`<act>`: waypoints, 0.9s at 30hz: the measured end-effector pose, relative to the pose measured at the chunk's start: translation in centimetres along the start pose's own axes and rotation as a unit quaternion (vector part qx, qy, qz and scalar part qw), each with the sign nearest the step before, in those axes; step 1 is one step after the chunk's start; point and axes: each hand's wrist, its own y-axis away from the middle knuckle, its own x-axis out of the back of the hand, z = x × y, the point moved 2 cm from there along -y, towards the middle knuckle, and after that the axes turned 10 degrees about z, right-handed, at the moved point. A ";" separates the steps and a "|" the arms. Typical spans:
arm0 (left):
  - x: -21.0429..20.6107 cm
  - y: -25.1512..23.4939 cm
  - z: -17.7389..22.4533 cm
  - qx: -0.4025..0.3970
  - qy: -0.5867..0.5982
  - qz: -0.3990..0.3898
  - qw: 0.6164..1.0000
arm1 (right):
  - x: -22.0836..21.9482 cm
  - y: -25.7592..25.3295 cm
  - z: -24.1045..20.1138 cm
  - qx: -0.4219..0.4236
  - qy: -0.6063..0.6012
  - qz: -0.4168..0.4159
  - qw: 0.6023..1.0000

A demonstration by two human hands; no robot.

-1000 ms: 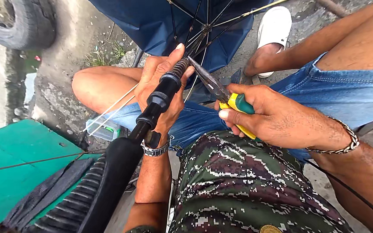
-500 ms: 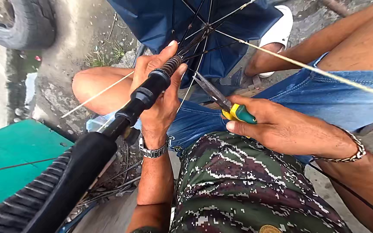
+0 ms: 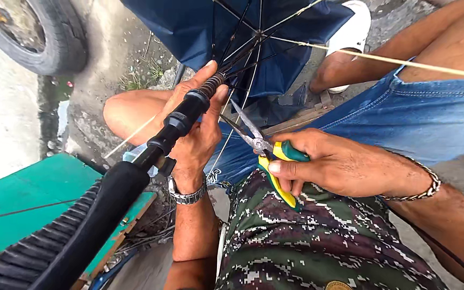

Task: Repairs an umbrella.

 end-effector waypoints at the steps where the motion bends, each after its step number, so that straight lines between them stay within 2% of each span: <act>1: 0.1 0.0 0.1 0.002 -0.006 -0.003 1.000 | -0.3 -0.1 -0.1 0.010 0.015 0.019 1.000; 4: 0.3 0.1 0.0 -0.001 -0.032 -0.014 0.999 | -0.5 -0.3 0.0 0.008 0.037 0.070 0.997; 11: 0.4 0.2 -0.1 -0.008 -0.049 -0.013 0.999 | -0.6 -0.6 -0.4 -0.044 -0.068 0.027 0.996; 21: -0.1 0.1 -0.1 -0.034 -0.052 -0.008 0.998 | -0.5 -1.0 -1.4 -0.034 -0.130 0.009 0.991; 24: -0.1 0.3 -0.2 -0.025 -0.056 -0.003 0.998 | -0.7 -1.1 -1.1 -0.031 -0.168 -0.011 0.985; 27: 0.1 0.7 -0.4 -0.012 -0.066 -0.010 0.998 | -0.9 -1.2 -0.8 -0.023 -0.164 0.008 0.986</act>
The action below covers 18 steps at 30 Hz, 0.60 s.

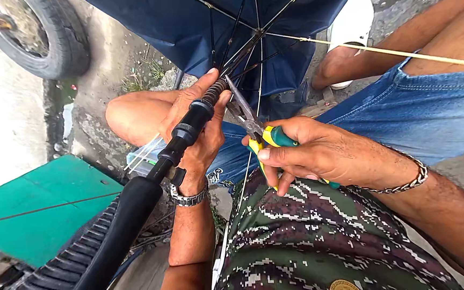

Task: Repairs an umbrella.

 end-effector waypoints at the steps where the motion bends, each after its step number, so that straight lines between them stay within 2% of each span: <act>1: 0.0 0.0 0.0 -0.002 -0.003 -0.005 1.000 | -0.1 0.0 0.1 0.006 0.005 0.017 1.000; 5: -0.3 -0.2 0.3 -0.032 -0.019 -0.002 0.999 | -0.3 0.2 0.9 0.041 0.043 0.073 0.996; 11: -0.5 0.0 0.2 -0.034 -0.036 -0.022 0.999 | -0.4 1.8 2.0 -0.020 -0.109 -0.020 0.994; 15: 0.2 -0.4 -0.3 -0.023 0.001 -0.092 0.996 | -0.1 1.9 2.4 -0.018 -0.139 -0.049 0.989; 18: 0.1 -0.7 -0.6 -0.062 0.030 -0.076 0.995 | 0.5 1.8 2.3 -0.018 -0.148 -0.067 0.987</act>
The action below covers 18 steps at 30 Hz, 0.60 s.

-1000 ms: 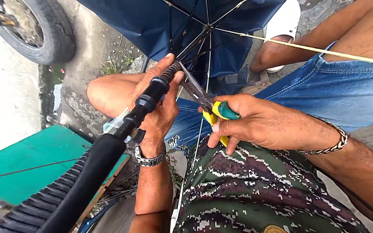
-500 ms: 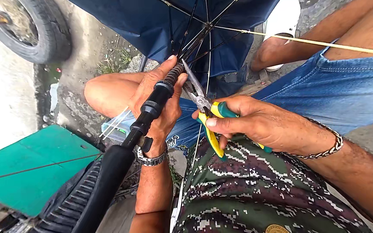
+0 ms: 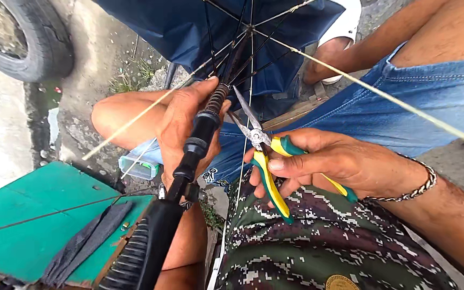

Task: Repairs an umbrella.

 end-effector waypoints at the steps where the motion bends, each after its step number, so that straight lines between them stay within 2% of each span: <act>1: 0.1 0.0 0.1 -0.009 -0.015 0.003 1.000 | 0.1 0.0 -0.1 -0.005 -0.006 -0.007 1.000; 5: 0.8 0.2 0.5 0.001 -0.073 -0.031 0.997 | 0.6 -0.1 -0.2 -0.015 -0.043 -0.048 0.998; 13: 0.6 -0.5 0.7 -0.014 -0.054 -0.028 0.998 | 0.0 -0.7 0.1 -0.009 -0.031 -0.030 0.999; 18: 1.1 -0.5 1.3 -0.012 -0.073 -0.069 0.995 | -1.0 -0.3 0.1 -0.008 -0.045 -0.026 0.999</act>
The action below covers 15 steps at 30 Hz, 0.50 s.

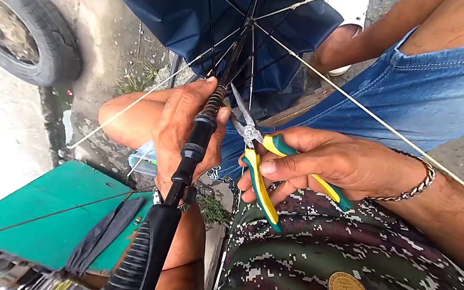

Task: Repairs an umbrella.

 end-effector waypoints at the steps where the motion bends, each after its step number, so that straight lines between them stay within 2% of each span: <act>1: 0.1 0.0 0.1 0.000 -0.006 -0.007 1.000 | -0.3 0.1 0.0 -0.001 -0.001 0.004 1.000; 10: 0.8 -0.8 0.1 -0.048 -0.003 -0.086 0.995 | -2.4 0.2 0.2 0.004 0.073 0.061 0.996; 15: 1.0 -0.6 0.4 -0.023 0.025 -0.135 0.990 | -2.8 0.4 0.4 0.023 0.113 0.096 0.989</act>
